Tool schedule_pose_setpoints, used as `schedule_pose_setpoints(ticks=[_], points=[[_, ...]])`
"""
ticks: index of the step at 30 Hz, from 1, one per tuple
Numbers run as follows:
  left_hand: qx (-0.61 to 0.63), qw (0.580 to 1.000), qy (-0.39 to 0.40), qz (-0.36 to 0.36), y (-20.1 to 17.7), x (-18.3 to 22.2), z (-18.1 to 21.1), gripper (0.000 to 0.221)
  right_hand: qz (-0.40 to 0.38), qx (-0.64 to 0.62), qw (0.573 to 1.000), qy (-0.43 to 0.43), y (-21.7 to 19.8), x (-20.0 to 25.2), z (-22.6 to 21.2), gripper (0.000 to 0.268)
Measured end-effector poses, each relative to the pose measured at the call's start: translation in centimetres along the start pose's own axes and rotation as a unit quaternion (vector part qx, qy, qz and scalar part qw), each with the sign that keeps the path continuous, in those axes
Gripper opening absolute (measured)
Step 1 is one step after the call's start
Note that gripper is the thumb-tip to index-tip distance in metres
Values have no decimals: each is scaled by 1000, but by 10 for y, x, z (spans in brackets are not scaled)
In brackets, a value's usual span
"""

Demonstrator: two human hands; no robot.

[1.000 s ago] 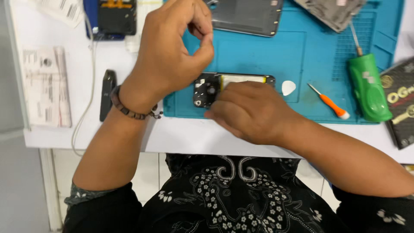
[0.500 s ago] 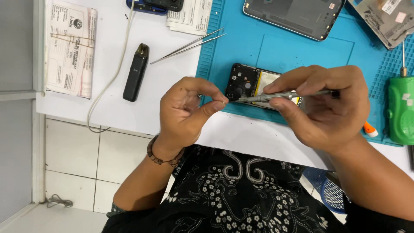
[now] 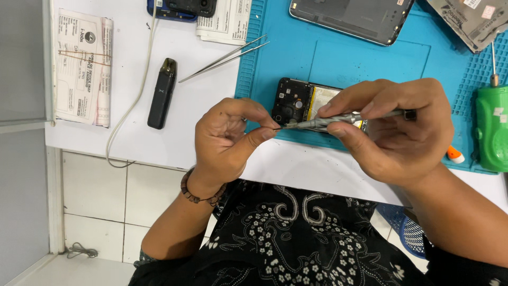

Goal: The person disassembles a smartphone by removing screws from the internal frame using a screwdriver and places them on a blue mat. The person then reassembles the device by screwing the components back together and closes the back cover.

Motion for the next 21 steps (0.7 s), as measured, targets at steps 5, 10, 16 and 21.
schedule_pose_setpoints(ticks=[5,10,16,21], points=[[0,1000,17,-7,0,-2,0,21,-5,-3,1000,2,-1,0,1,37],[-17,1000,15,4,1,-3,1,20,-57,7,998,-18,-3,-4,-4,36],[-184,981,43,-43,6,-2,13,16,-130,144,980,-37,6,-14,-19,20],[-324,936,85,-111,8,11,5,24,-185,219,957,-50,13,-17,-12,19]])
Point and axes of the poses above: each hand's wrist, its own x-axis away from the middle knuckle, its own y-axis out of the palm, z = x × y, the point moved 3 cm from there along -x, towards the middle knuckle, and after that the axes turned 13 degrees about y, right-handed, at the moved point
